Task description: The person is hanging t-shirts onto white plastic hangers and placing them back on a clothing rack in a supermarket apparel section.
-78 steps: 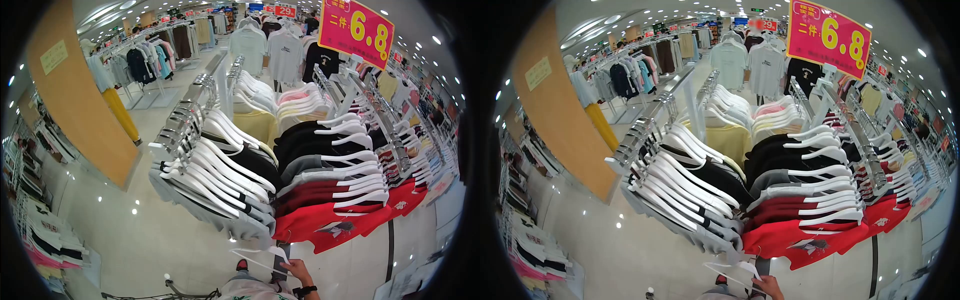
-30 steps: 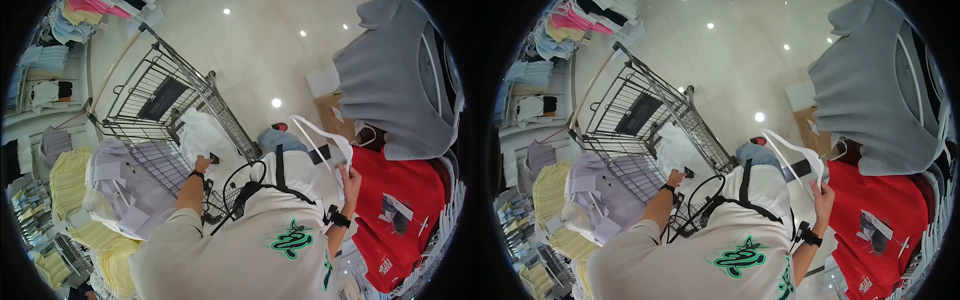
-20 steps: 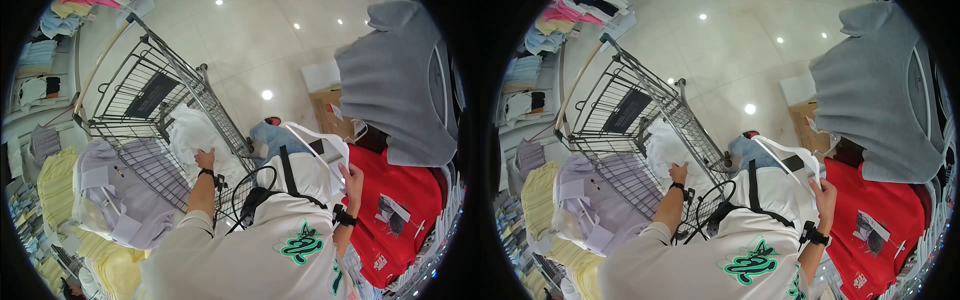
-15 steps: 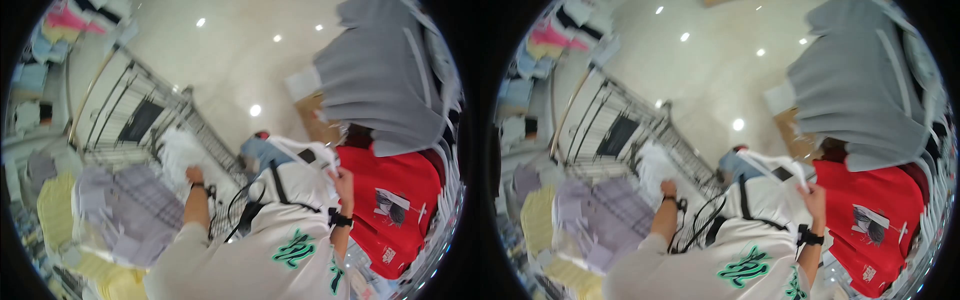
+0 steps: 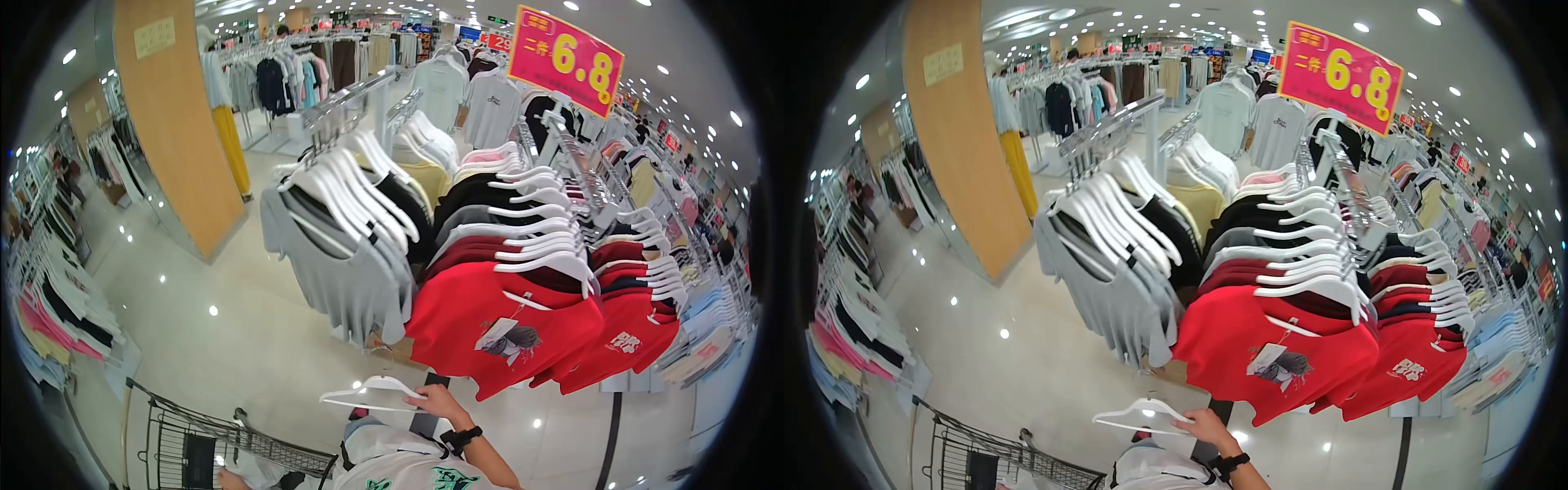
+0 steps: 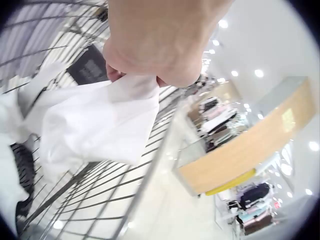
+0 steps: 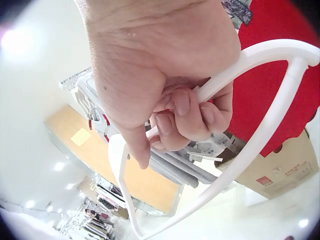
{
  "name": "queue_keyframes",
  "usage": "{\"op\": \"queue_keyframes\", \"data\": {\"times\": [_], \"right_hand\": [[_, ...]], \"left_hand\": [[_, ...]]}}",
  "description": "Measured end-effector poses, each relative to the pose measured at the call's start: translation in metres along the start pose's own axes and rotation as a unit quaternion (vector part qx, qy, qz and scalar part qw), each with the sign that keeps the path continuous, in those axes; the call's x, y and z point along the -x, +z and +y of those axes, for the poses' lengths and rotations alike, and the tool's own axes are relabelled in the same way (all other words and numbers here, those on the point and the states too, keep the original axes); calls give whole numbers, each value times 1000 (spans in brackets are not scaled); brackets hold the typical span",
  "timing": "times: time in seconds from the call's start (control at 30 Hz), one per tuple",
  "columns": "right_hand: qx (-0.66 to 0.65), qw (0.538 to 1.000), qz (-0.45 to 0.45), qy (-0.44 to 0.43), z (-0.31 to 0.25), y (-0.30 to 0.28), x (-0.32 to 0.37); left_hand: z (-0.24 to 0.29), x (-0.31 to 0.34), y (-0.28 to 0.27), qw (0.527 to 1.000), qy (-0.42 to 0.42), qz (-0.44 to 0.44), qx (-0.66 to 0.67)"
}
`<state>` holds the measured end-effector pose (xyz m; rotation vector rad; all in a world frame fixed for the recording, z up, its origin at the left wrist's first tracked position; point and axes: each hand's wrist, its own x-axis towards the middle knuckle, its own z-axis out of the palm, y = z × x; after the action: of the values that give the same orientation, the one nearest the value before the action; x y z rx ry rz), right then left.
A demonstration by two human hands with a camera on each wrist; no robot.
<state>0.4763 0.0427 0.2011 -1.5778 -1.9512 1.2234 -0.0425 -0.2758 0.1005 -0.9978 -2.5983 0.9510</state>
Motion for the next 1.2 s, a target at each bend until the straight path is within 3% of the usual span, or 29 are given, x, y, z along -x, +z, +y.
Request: {"op": "queue_keyframes", "data": {"times": [0.03, 0.07, 0.1, 0.13, 0.17, 0.2, 0.27, 0.4, 0.47, 0.5, 0.53, 0.6, 0.7, 0.83, 0.9, 1.03, 1.2], "right_hand": [[-14, 1000, -2, 15, 8, -1, 8], [-39, 999, 1, 21, 15, -6, 13], [-42, 999, 3, 17, 23, -21, 27], [-43, 999, 4, 24, 23, -30, 40], [-44, 999, 4, 31, 23, -33, 48], [-44, 998, -2, 41, 24, -33, 52], [-51, 998, 6, 30, 24, -36, 63], [-96, 994, 23, 53, 25, -47, 83], [-148, 986, 54, 48, 25, -56, 97], [-190, 978, 77, 41, 27, -61, 107], [-206, 973, 97, 40, 27, -67, 115], [-245, 961, 121, 50, 40, -66, 128], [-281, 944, 164, 51, 59, -56, 146], [-332, 914, 231, 27, 56, -53, 163], [-339, 908, 245, 31, 61, -49, 183], [-370, 880, 297, 22, 68, -52, 211], [-358, 871, 337, 21, 75, -62, 237]], "left_hand": [[-1, -20, 8, 988, -58, 23, 141], [-11, -59, 2, 895, -168, 60, 408], [-14, -80, 7, 718, -255, 79, 642], [-22, -106, 34, 732, -133, 124, 656], [-30, -101, -63, 603, -131, 56, 785], [-34, -97, -139, 622, -128, 50, 771], [-41, -75, -274, 638, -10, 56, 768], [-21, -62, -371, 656, 67, 107, 744], [-31, -47, -420, 633, 251, -74, 729], [-27, -43, -442, 639, 275, -67, 715], [-23, -39, -464, 614, 320, -97, 715], [-12, -22, -493, 573, 349, -114, 733], [2, -8, -532, 560, 441, -137, 688], [28, 24, -572, 568, 494, -162, 638], [47, 47, -593, 543, 577, -184, 582], [90, 69, -616, 530, 631, -199, 531], [128, 97, -628, 477, 643, -207, 563]]}}
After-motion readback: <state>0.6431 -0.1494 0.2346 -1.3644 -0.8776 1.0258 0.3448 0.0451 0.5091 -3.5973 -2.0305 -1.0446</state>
